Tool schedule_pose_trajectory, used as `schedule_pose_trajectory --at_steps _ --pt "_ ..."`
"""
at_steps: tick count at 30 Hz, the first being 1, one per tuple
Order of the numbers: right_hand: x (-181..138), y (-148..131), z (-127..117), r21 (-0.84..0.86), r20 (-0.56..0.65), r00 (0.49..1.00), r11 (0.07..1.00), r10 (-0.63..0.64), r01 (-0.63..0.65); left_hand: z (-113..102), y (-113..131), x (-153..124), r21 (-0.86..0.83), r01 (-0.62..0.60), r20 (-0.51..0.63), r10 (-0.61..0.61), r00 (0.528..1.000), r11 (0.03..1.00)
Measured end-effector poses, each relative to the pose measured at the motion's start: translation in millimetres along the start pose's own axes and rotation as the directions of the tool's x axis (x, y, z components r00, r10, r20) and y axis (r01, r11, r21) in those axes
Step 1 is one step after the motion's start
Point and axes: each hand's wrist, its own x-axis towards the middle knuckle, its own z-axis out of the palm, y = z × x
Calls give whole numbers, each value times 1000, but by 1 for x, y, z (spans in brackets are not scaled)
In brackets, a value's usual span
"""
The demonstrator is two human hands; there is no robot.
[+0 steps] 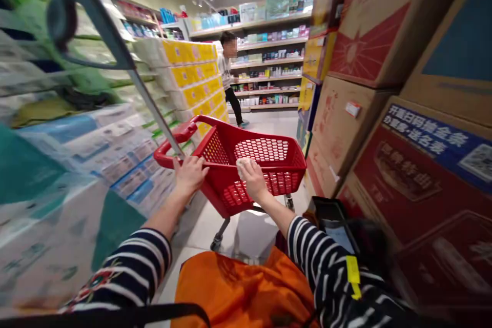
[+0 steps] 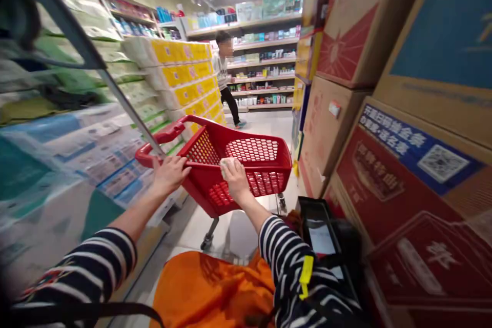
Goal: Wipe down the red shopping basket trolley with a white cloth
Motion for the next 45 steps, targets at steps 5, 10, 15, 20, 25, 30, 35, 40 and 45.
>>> schedule_pose_trajectory --at_steps 5,10,15,20,25,30,35,40,45 --pt "-16 58 -53 -46 169 981 995 96 -89 -8 -9 -6 109 6 -6 -5 1000 994" --pt "-33 125 -108 -103 217 931 955 294 -278 -4 -13 -6 177 -32 -2 33 999 984" --pt "-10 83 -78 -124 158 922 933 354 -337 -3 -7 -7 166 -15 -25 20 999 986" --pt "19 -9 -16 -68 181 967 983 179 -170 -4 -2 -8 165 -8 -19 11 1000 986" --pt "15 -3 -19 -80 204 954 975 220 -207 -9 6 -11 183 -1 -32 7 999 983" --pt "7 58 -51 -90 124 866 874 485 -477 -14 20 -14 173 14 -62 -3 998 985" --pt "22 28 -35 -29 138 901 911 412 -412 -15 38 -12 142 14 -102 0 995 990" --pt "35 -27 -9 56 169 975 986 145 -156 -15 52 -11 103 6 -111 5 994 995" --pt "32 12 -23 53 190 955 969 228 -242 -17 31 -24 -51 -117 -253 101 962 992"
